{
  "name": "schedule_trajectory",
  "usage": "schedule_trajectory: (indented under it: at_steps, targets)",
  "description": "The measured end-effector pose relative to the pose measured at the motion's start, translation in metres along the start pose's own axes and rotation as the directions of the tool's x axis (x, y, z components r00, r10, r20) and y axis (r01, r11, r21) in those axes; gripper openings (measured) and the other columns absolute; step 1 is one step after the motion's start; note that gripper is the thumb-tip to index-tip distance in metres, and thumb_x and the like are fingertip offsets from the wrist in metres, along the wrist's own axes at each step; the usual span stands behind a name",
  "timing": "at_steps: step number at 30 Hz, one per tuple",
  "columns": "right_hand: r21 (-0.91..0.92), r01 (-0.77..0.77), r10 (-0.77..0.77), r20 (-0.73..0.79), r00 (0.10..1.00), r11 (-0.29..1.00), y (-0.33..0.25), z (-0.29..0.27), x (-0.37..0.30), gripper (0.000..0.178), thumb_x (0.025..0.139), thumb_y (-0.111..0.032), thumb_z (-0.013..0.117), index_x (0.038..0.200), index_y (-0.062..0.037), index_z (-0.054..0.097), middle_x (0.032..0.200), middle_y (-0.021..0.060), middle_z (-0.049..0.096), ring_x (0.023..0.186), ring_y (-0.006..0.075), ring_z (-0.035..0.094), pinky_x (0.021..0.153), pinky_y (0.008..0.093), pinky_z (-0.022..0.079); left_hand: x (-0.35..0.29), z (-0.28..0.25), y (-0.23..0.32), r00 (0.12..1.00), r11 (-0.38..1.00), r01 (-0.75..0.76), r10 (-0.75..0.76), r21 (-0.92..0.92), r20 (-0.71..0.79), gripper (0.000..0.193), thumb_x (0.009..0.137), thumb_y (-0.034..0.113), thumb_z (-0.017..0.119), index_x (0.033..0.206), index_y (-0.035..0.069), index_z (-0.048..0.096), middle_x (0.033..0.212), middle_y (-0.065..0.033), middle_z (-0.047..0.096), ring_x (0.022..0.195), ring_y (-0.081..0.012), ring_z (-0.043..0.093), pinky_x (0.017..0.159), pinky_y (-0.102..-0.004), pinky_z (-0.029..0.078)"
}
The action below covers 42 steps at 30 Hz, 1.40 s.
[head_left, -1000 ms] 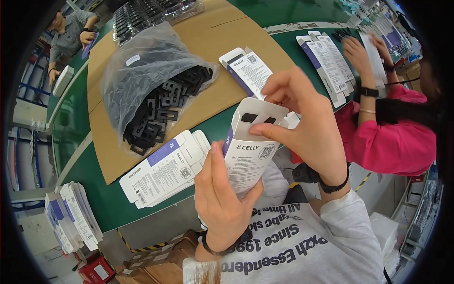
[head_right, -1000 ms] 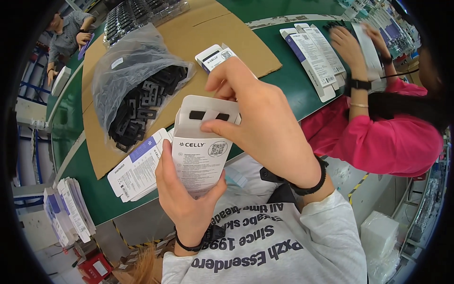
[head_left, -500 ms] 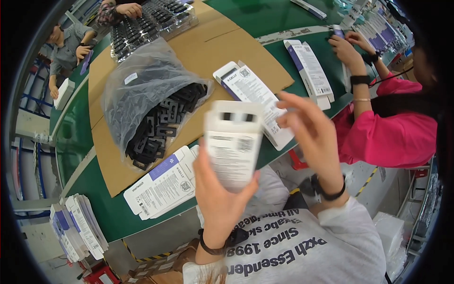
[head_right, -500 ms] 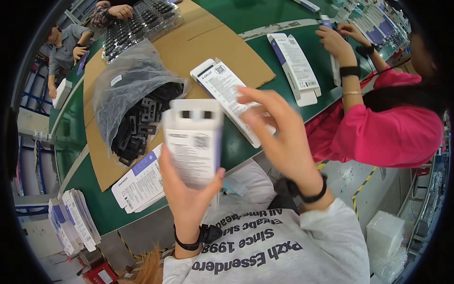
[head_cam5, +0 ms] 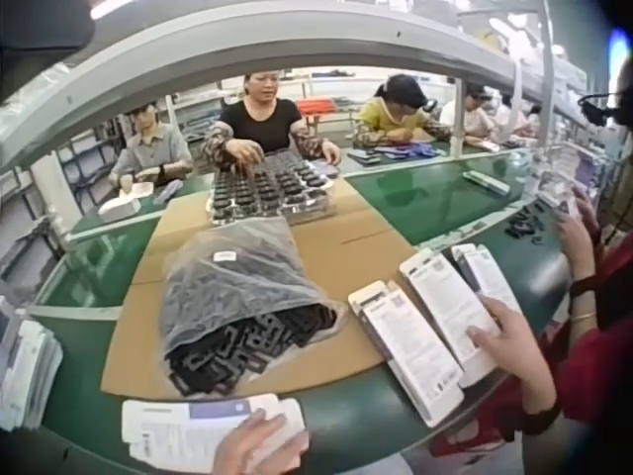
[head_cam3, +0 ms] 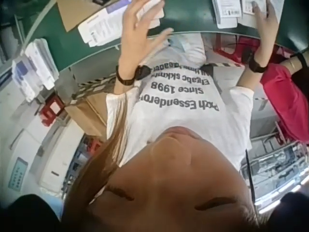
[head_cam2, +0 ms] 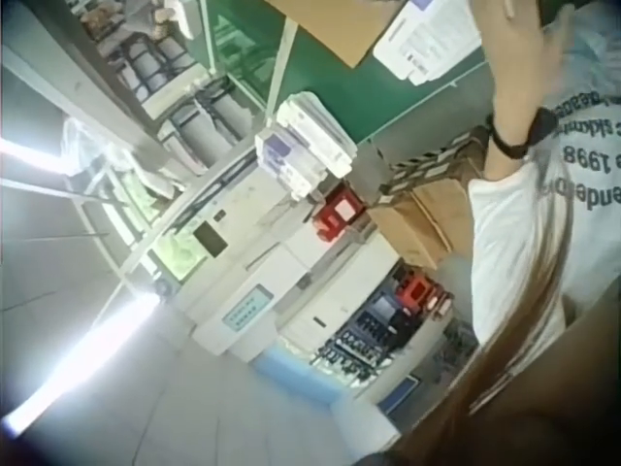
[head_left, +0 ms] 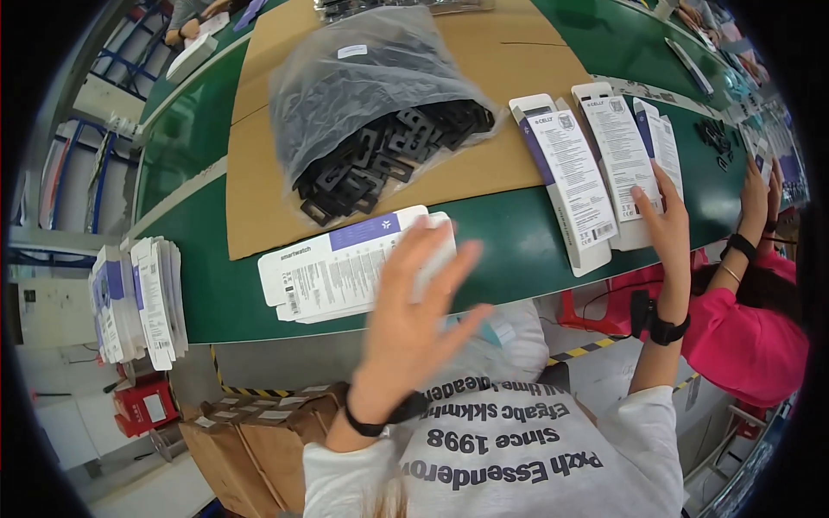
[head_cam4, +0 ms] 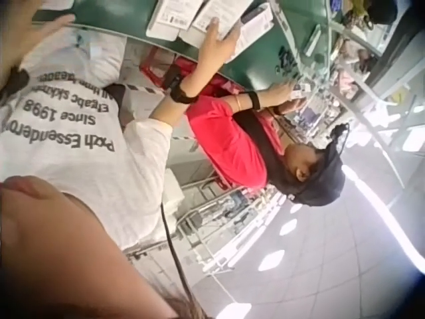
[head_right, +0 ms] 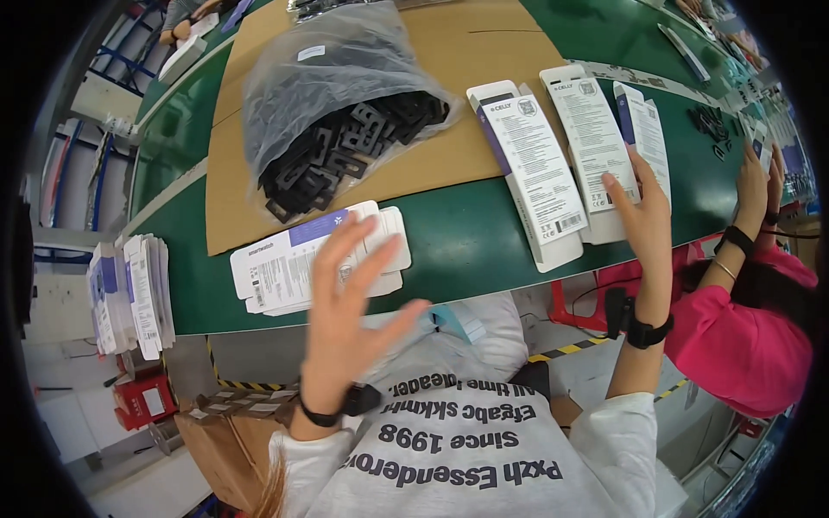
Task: The person assembles smartwatch boxes by hand, inserting a black plastic hanger into the top slot of each box. After folding the box closed, they peel a white sticker from a roll and apply it to the box.
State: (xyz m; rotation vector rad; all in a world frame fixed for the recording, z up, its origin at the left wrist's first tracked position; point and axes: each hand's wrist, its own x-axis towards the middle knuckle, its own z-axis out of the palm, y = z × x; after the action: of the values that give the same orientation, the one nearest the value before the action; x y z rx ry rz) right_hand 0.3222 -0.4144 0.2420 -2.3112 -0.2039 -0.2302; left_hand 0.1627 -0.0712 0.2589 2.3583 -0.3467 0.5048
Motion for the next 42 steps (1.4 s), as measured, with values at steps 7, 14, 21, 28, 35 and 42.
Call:
schedule_trajectory:
  at_steps: [7,14,21,28,35,42]
  targets:
    - [-0.054,0.254,-0.251,0.055,0.966,0.966,-0.124,0.061,-0.006,0.032,0.090,-0.010,0.065,0.121,-0.0040,0.063,0.110,0.0134,0.068,0.097,0.0274,0.066,0.085,0.0367,0.052,-0.018,-0.097,-0.060,0.885,0.877,0.244,-0.376,0.413,0.276,0.103,0.043,0.024,0.093,0.136,0.011,0.053,0.133,-0.0127,0.050,0.123,-0.0359,0.046,0.106,-0.0443,0.038]
    - [-0.021,0.556,-0.524,0.305,0.795,0.831,-0.193,0.203,0.023,0.020,0.083,-0.009,0.069,0.102,-0.0046,0.065,0.093,0.0134,0.065,0.086,0.0340,0.065,0.073,0.0422,0.052,-0.008,-0.089,-0.079,0.891,0.895,0.184,-0.326,0.406,0.315,0.100,0.044,0.035,0.093,0.132,0.008,0.054,0.128,-0.0101,0.052,0.121,-0.0320,0.046,0.105,-0.0453,0.033]
    - [-0.235,0.556,-0.471,0.334,0.817,0.798,-0.202,0.216,0.022,0.014,0.080,-0.010,0.070,0.091,-0.0060,0.061,0.089,0.0114,0.062,0.085,0.0333,0.065,0.069,0.0423,0.051,-0.018,-0.088,-0.086,0.928,0.945,0.138,-0.228,0.298,0.294,0.103,0.043,0.039,0.093,0.132,0.007,0.053,0.133,-0.0111,0.050,0.124,-0.0329,0.043,0.108,-0.0465,0.030]
    - [0.304,0.317,-0.372,0.145,0.917,0.898,-0.218,0.136,0.006,0.025,0.084,-0.001,0.073,0.108,-0.0010,0.064,0.090,0.0081,0.069,0.082,0.0154,0.069,0.072,0.0263,0.055,-0.024,-0.106,-0.073,0.986,0.962,0.157,-0.165,0.224,0.019,0.091,0.049,0.035,0.092,0.126,0.003,0.055,0.118,-0.0144,0.061,0.106,-0.0329,0.060,0.092,-0.0419,0.048]
    - [0.640,-0.023,-0.262,0.347,0.901,0.768,-0.208,0.097,-0.026,0.022,0.075,0.005,0.079,0.096,0.0046,0.069,0.100,0.0136,0.070,0.093,0.0150,0.067,0.079,0.0251,0.054,-0.024,-0.083,-0.049,0.988,0.979,0.076,-0.049,0.191,-0.144,0.071,0.057,0.038,0.092,0.110,0.001,0.063,0.087,-0.0119,0.069,0.072,-0.0274,0.068,0.064,-0.0348,0.055]
    - [0.708,-0.357,-0.094,0.512,0.854,0.610,-0.201,0.096,-0.034,0.012,0.082,0.000,0.076,0.091,0.0033,0.068,0.088,0.0080,0.071,0.078,0.0098,0.067,0.073,0.0222,0.054,-0.015,-0.086,-0.018,0.990,0.969,0.139,-0.134,0.206,-0.038,0.074,0.052,0.032,0.094,0.112,0.000,0.064,0.093,-0.0136,0.071,0.081,-0.0248,0.072,0.072,-0.0333,0.056]
